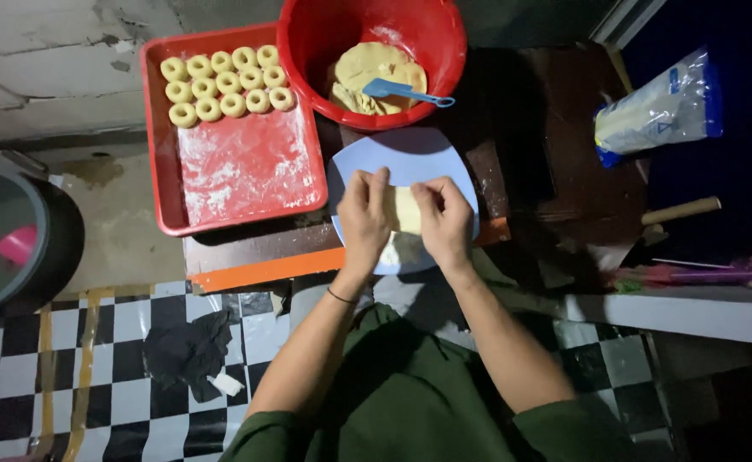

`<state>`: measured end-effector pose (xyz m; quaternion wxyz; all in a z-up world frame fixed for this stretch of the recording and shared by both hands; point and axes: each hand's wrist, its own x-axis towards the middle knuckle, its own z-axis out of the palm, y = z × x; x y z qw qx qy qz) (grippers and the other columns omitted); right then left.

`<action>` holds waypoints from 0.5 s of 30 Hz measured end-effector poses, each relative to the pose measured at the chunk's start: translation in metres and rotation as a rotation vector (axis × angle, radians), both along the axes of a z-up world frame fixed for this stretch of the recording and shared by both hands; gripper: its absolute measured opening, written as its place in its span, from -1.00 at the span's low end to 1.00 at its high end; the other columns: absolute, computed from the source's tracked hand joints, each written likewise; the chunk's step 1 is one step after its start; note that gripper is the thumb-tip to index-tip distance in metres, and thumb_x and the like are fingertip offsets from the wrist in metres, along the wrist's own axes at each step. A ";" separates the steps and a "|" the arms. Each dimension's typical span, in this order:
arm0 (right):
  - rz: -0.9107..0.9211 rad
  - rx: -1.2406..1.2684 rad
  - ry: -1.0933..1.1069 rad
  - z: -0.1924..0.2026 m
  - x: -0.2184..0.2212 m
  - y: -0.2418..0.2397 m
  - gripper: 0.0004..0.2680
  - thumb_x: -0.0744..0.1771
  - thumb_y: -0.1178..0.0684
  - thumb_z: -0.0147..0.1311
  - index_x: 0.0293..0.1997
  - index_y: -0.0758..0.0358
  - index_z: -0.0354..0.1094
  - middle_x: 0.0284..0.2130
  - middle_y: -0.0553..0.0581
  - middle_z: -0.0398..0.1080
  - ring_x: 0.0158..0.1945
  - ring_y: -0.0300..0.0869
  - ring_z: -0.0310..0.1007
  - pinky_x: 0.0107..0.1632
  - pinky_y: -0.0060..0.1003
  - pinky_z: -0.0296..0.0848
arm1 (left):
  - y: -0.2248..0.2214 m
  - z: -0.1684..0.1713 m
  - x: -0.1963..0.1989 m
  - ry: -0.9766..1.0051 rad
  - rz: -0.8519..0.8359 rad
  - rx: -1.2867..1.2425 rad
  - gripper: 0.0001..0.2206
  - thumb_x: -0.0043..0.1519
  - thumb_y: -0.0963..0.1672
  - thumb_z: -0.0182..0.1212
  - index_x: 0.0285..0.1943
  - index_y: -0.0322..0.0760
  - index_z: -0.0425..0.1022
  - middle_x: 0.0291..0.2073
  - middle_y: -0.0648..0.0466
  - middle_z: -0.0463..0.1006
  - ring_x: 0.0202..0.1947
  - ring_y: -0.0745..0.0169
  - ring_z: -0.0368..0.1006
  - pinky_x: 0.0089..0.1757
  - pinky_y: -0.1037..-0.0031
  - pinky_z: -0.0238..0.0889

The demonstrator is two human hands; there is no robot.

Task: The person is taking small portions of dough from a red bowl, rolling them into balls between their hands, and placing them onto a red tray already filled with shaped dough.

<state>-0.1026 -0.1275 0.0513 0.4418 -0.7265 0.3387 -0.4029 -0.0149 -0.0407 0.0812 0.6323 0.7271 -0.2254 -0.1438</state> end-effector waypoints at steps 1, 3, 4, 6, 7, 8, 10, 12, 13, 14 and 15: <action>0.006 -0.029 0.013 -0.003 -0.005 0.005 -0.81 0.41 -0.09 0.18 -0.34 0.10 0.42 -0.62 0.03 0.33 -0.51 -0.28 0.32 -0.39 -0.32 0.35 | 0.001 -0.005 0.003 0.010 0.027 -0.023 -0.65 0.39 0.03 0.09 -0.38 -0.23 0.33 -0.70 -0.15 0.40 -0.57 -0.10 0.42 -0.37 0.20 0.30; 0.016 -0.057 0.030 -0.003 -0.010 0.009 -0.81 0.39 -0.11 0.23 -0.34 0.09 0.45 -0.64 0.03 0.34 -0.53 -0.28 0.33 -0.41 -0.34 0.34 | 0.005 -0.010 0.001 0.022 0.057 -0.045 -0.62 0.39 0.06 0.09 -0.42 -0.19 0.31 -0.73 -0.05 0.41 -0.59 0.06 0.42 -0.37 0.30 0.32; 0.016 -0.041 -0.036 0.002 -0.009 0.009 -0.81 0.40 -0.08 0.21 -0.35 0.11 0.42 -0.64 0.00 0.30 -0.49 -0.33 0.28 -0.39 -0.39 0.31 | 0.008 -0.011 -0.005 0.022 0.055 -0.051 -0.63 0.38 0.04 0.11 -0.41 -0.21 0.31 -0.70 -0.09 0.41 -0.59 0.02 0.40 -0.38 0.25 0.29; 0.015 -0.037 -0.119 0.015 -0.004 0.006 -0.80 0.42 -0.04 0.18 -0.36 0.14 0.40 -0.64 -0.04 0.27 -0.46 -0.39 0.23 -0.38 -0.45 0.28 | 0.009 -0.007 -0.010 0.004 0.052 -0.071 -0.63 0.38 0.03 0.12 -0.41 -0.23 0.32 -0.68 -0.14 0.41 -0.59 -0.02 0.37 -0.39 0.20 0.27; 0.008 -0.044 -0.109 0.021 -0.006 0.007 -0.80 0.42 -0.06 0.18 -0.36 0.14 0.41 -0.64 -0.03 0.29 -0.49 -0.36 0.25 -0.39 -0.41 0.30 | 0.010 -0.007 -0.014 0.023 0.047 -0.064 -0.65 0.38 0.03 0.12 -0.40 -0.21 0.34 -0.69 -0.12 0.39 -0.58 0.01 0.38 -0.39 0.23 0.27; 0.002 -0.050 -0.100 0.027 -0.008 0.007 -0.79 0.42 -0.07 0.18 -0.36 0.15 0.42 -0.65 -0.02 0.32 -0.52 -0.33 0.26 -0.40 -0.38 0.32 | 0.010 -0.006 -0.018 0.041 0.041 -0.058 -0.67 0.38 0.03 0.12 -0.38 -0.20 0.36 -0.70 -0.10 0.37 -0.57 0.04 0.39 -0.39 0.26 0.27; 0.040 -0.035 -0.109 0.006 -0.014 0.007 -0.81 0.41 -0.06 0.21 -0.34 0.17 0.44 -0.64 0.01 0.34 -0.50 -0.34 0.29 -0.42 -0.38 0.34 | 0.012 -0.005 -0.006 0.048 0.049 -0.115 -0.65 0.40 0.02 0.08 -0.41 -0.18 0.34 -0.73 -0.01 0.38 -0.60 0.20 0.40 -0.41 0.38 0.30; 0.079 -0.031 -0.129 0.002 -0.015 0.001 -0.83 0.39 -0.04 0.24 -0.31 0.19 0.45 -0.62 0.04 0.35 -0.49 -0.34 0.32 -0.45 -0.38 0.35 | 0.012 -0.001 0.003 0.044 0.057 -0.184 -0.63 0.42 0.02 0.04 -0.43 -0.17 0.31 -0.75 0.07 0.40 -0.63 0.36 0.40 -0.42 0.50 0.33; 0.070 -0.003 -0.136 0.006 -0.019 0.000 -0.84 0.40 -0.03 0.21 -0.28 0.20 0.45 -0.58 0.04 0.36 -0.46 -0.32 0.33 -0.42 -0.38 0.37 | 0.014 0.001 0.002 0.033 0.031 -0.167 -0.66 0.42 0.01 0.05 -0.39 -0.20 0.35 -0.73 0.01 0.41 -0.61 0.31 0.40 -0.43 0.43 0.32; 0.061 0.025 -0.144 0.010 -0.022 -0.001 -0.85 0.41 -0.01 0.18 -0.25 0.20 0.45 -0.54 0.03 0.37 -0.44 -0.30 0.34 -0.40 -0.37 0.39 | 0.017 0.002 0.002 0.021 0.004 -0.150 -0.68 0.42 0.00 0.07 -0.34 -0.22 0.40 -0.70 -0.05 0.42 -0.59 0.25 0.40 -0.43 0.36 0.32; 0.059 0.029 -0.144 0.009 -0.023 -0.004 -0.85 0.41 -0.01 0.18 -0.25 0.20 0.45 -0.54 0.03 0.37 -0.44 -0.30 0.34 -0.40 -0.37 0.39 | 0.016 0.004 -0.004 0.022 0.003 -0.146 -0.68 0.42 0.00 0.07 -0.34 -0.22 0.40 -0.70 -0.05 0.42 -0.59 0.25 0.40 -0.43 0.36 0.32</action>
